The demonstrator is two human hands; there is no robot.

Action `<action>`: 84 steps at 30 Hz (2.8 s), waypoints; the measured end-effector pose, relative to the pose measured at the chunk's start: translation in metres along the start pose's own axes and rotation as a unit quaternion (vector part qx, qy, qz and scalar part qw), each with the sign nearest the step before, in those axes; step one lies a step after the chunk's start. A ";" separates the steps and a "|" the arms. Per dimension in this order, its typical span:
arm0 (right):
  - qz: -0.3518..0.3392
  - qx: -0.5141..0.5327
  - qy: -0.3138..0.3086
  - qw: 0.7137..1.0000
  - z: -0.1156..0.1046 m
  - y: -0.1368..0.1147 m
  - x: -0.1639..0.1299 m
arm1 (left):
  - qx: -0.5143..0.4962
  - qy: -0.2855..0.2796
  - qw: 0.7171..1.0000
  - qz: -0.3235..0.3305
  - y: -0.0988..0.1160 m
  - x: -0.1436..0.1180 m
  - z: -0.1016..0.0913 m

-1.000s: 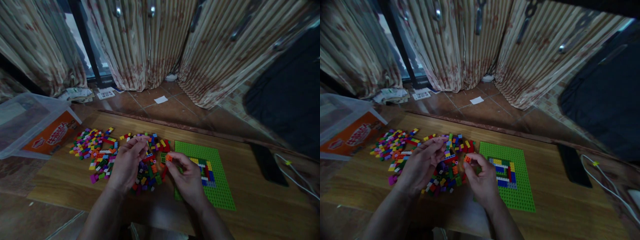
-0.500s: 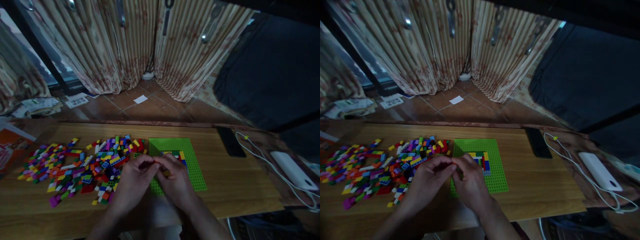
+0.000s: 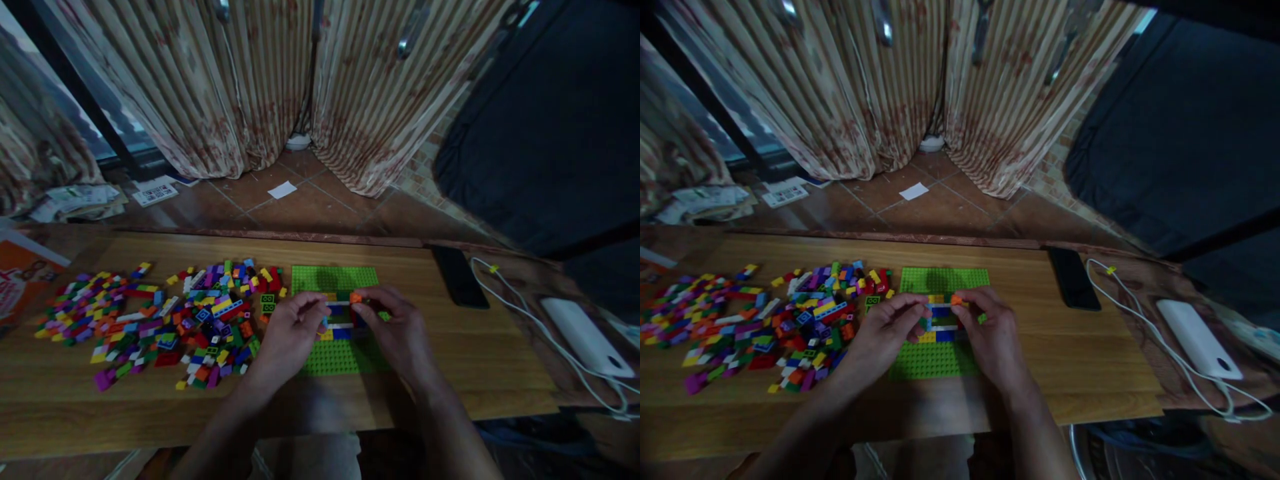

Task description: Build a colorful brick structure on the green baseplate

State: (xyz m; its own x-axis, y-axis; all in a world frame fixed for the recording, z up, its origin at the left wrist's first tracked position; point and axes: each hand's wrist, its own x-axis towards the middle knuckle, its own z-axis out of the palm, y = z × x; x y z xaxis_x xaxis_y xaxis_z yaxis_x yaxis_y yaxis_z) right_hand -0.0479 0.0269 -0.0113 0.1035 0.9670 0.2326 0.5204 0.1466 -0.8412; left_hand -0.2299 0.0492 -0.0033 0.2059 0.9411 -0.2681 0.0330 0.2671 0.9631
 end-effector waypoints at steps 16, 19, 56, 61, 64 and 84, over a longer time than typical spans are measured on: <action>0.029 -0.094 -0.096 0.991 0.000 0.024 0.003 | 0.358 -0.017 0.928 0.105 -0.004 -0.001 -0.002; 0.039 -0.101 -0.092 0.990 0.001 0.023 0.003 | 0.367 -0.019 0.924 0.102 -0.003 -0.002 -0.002; 0.016 -0.132 -0.005 0.991 0.001 0.016 0.003 | 0.389 -0.028 0.913 0.123 -0.012 -0.003 -0.003; 0.043 -0.177 0.048 0.982 0.010 0.024 0.004 | 0.384 -0.033 0.915 0.123 -0.010 -0.003 -0.004; 0.031 -0.233 0.044 0.971 0.018 0.029 0.003 | 0.379 -0.033 0.917 0.122 -0.010 -0.003 -0.004; 0.047 -0.274 0.054 0.959 0.029 0.032 -0.001 | 0.384 -0.029 0.913 0.134 -0.011 -0.005 -0.005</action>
State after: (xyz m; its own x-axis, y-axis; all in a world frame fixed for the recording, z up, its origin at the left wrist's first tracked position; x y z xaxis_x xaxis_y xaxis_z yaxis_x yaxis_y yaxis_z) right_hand -0.0560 0.0367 -0.0529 0.2442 0.9390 0.2421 0.8684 -0.1006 -0.4855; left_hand -0.2360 0.0421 -0.0128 0.3578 0.9329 -0.0405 0.6451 -0.2156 0.7330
